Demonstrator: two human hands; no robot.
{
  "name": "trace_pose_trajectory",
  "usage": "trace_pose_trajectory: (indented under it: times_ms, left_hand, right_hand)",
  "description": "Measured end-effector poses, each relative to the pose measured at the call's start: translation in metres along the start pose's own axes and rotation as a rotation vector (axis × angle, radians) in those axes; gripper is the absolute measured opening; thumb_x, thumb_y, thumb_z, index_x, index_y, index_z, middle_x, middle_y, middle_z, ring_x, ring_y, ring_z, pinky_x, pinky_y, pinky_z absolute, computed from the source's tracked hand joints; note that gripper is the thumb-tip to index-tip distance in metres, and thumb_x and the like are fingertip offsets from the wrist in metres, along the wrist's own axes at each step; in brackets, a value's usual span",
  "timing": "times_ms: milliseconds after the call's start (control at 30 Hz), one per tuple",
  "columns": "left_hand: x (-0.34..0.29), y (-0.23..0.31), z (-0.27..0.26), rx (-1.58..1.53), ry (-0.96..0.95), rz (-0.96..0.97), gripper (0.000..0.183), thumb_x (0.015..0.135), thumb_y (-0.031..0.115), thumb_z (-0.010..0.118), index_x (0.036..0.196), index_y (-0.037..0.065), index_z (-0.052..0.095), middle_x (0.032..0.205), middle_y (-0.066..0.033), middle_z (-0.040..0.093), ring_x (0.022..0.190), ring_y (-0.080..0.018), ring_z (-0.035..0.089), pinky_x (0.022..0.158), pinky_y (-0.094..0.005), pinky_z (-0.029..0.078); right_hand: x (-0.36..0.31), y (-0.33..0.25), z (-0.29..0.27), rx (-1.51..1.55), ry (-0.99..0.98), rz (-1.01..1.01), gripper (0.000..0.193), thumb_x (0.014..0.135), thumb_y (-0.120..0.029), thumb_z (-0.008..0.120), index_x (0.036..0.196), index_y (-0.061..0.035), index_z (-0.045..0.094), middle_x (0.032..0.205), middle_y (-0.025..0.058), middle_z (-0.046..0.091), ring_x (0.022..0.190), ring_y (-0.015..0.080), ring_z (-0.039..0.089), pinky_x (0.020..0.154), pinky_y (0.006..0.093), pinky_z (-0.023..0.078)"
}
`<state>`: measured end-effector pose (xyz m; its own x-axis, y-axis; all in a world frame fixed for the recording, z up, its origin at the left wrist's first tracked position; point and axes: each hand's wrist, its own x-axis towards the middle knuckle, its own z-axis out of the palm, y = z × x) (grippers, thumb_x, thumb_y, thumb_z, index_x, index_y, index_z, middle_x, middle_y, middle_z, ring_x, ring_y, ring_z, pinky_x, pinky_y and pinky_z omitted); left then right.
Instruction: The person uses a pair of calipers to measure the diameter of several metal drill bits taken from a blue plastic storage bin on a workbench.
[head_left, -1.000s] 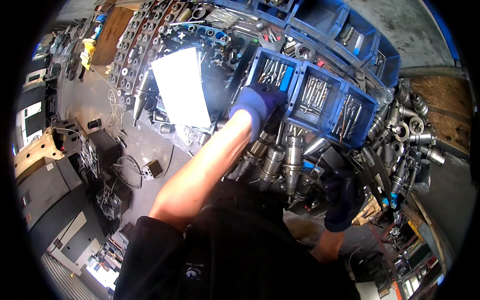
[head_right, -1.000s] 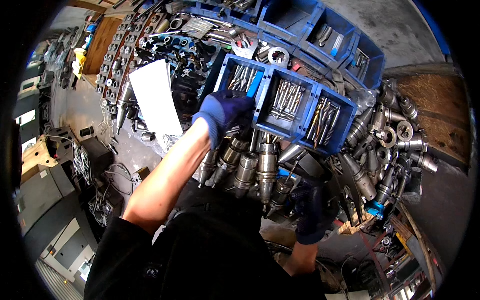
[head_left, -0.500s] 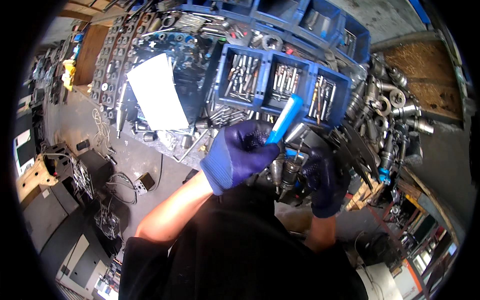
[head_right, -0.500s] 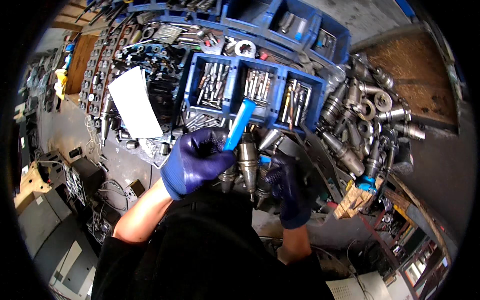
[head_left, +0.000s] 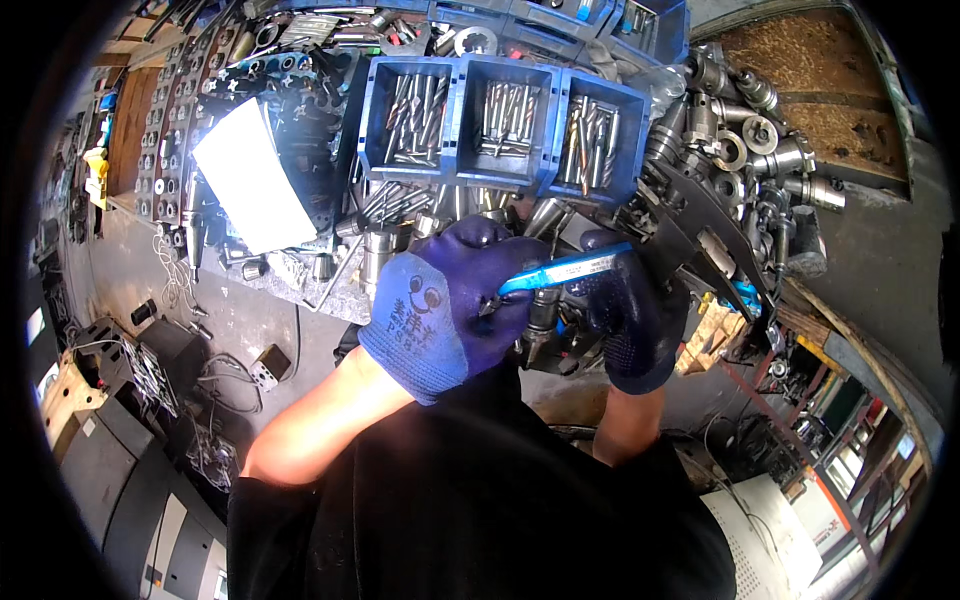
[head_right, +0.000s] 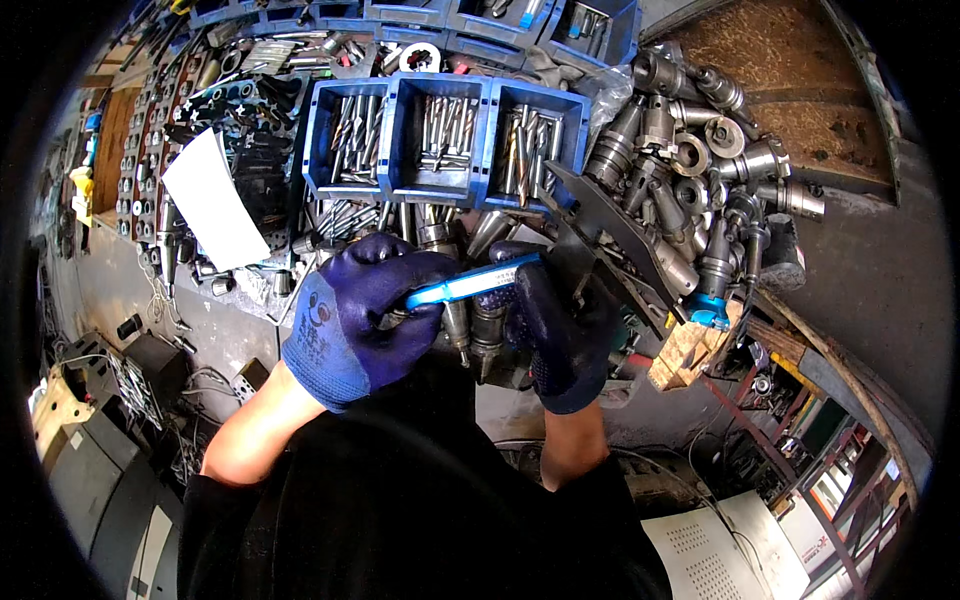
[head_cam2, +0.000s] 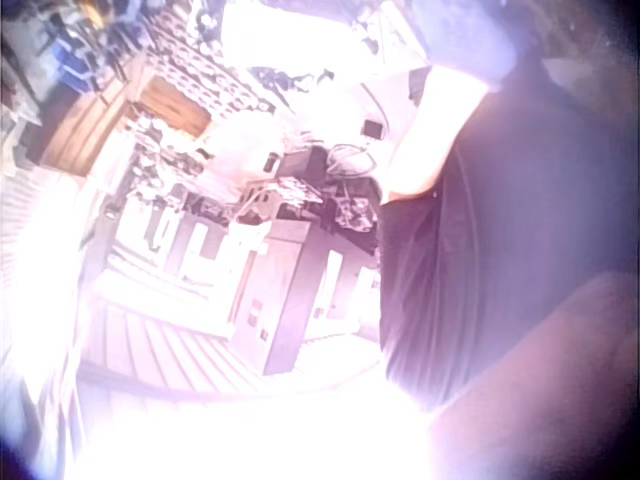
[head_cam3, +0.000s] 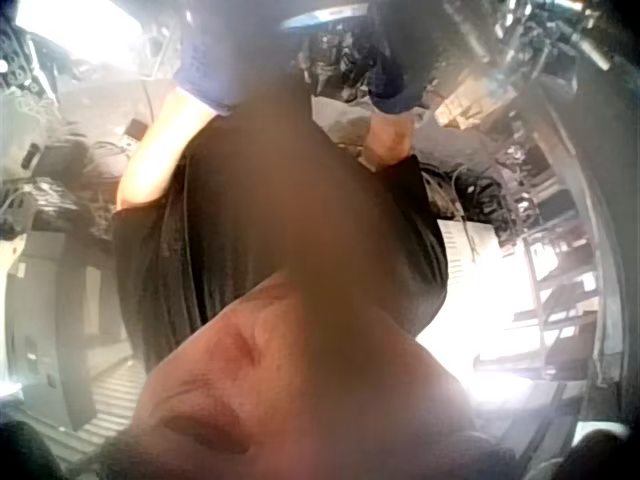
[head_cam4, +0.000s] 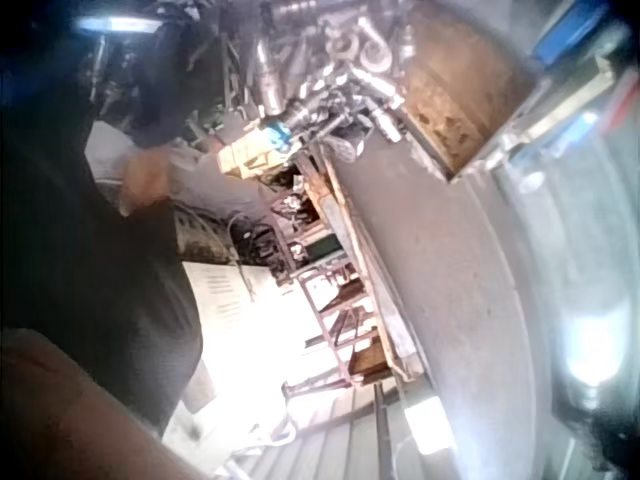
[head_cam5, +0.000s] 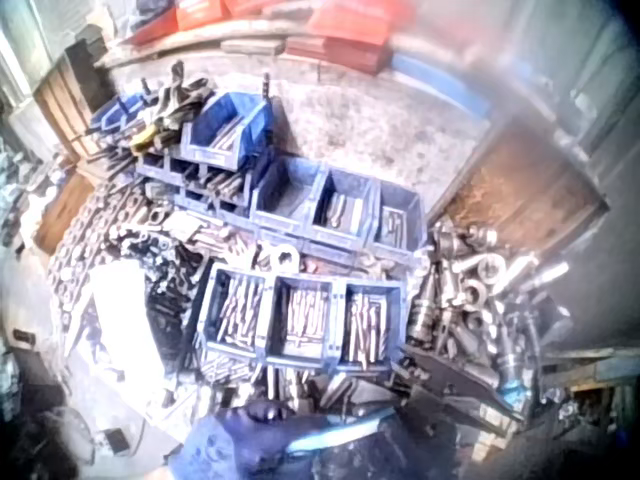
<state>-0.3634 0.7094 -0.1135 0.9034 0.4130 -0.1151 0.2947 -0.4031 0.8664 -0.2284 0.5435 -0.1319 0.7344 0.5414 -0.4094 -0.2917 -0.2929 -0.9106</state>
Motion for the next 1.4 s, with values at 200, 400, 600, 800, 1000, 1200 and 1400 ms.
trace_pose_trajectory:
  times_ms: [200,400,600,800,1000,1200,1400]
  left_hand:
    - [0.002,0.005,-0.004,0.021,-0.035,-0.037,0.039,0.075,0.008,0.072,0.113,0.006,0.074,0.093,-0.0155,0.068,0.079,-0.031,0.068,0.07,-0.0391,0.055]
    - [0.002,-0.001,-0.001,-0.023,-0.013,0.033,0.038,0.076,0.006,0.072,0.114,0.004,0.072,0.09,-0.0152,0.068,0.078,-0.0298,0.068,0.07,-0.0378,0.053]
    - [0.0,-0.008,0.007,-0.086,0.047,0.051,0.034,0.079,0.005,0.074,0.112,0.003,0.072,0.09,-0.0144,0.069,0.079,-0.0272,0.068,0.071,-0.0362,0.053]
    - [-0.003,-0.008,0.008,-0.119,0.052,0.013,0.035,0.08,0.007,0.077,0.114,0.004,0.072,0.092,-0.0132,0.071,0.081,-0.0243,0.069,0.073,-0.0348,0.054]
    - [-0.005,-0.01,0.008,-0.141,0.046,-0.008,0.034,0.083,0.008,0.076,0.117,0.004,0.072,0.096,-0.0121,0.073,0.081,-0.0186,0.069,0.073,-0.0315,0.054]
    - [-0.002,-0.008,0.006,-0.328,-0.119,-0.159,0.032,0.09,0.008,0.07,0.121,0.001,0.069,0.093,-0.0069,0.071,0.079,-0.0089,0.064,0.07,-0.0261,0.052]
    - [-0.008,-0.027,0.01,-0.496,-0.365,-0.3,0.034,0.095,0.006,0.062,0.128,-0.001,0.064,0.093,-0.0036,0.07,0.077,-0.0075,0.061,0.07,-0.0256,0.051]
  right_hand:
    - [0.001,0.009,-0.002,0.004,0.018,-0.069,0.029,0.106,-0.018,0.053,0.114,0.0042,0.07,0.087,0.0034,0.07,0.058,0.0012,0.05,0.05,0.0193,0.034]
    - [-0.003,0.001,0.001,0.083,0.011,-0.019,0.032,0.107,-0.019,0.051,0.115,0.0049,0.069,0.087,0.0035,0.07,0.057,0.001,0.05,0.05,0.0187,0.033]
    - [-0.001,0.012,-0.007,0.206,-0.031,-0.034,0.027,0.102,-0.015,0.058,0.118,0.0036,0.07,0.093,0.0067,0.074,0.058,0.0034,0.054,0.05,0.02,0.038]
    - [-0.001,0.008,-0.006,0.093,-0.03,-0.022,0.034,0.105,-0.02,0.052,0.117,0.0062,0.069,0.098,0.0065,0.072,0.066,0.0037,0.057,0.053,0.0183,0.038]
    - [0.001,0.017,-0.015,0.225,-0.068,0.023,0.038,0.105,-0.024,0.051,0.12,0.0068,0.067,0.102,0.0091,0.072,0.07,0.0046,0.06,0.055,0.0188,0.04]
    - [-0.001,0.014,-0.012,0.138,-0.055,-0.024,0.037,0.106,-0.022,0.048,0.119,0.0068,0.067,0.102,0.009,0.072,0.067,0.0046,0.058,0.053,0.0197,0.04]
    - [0.001,0.013,-0.01,0.042,-0.042,-0.063,0.036,0.108,-0.021,0.046,0.121,0.0052,0.067,0.095,0.0055,0.071,0.065,0.0036,0.055,0.053,0.0194,0.038]
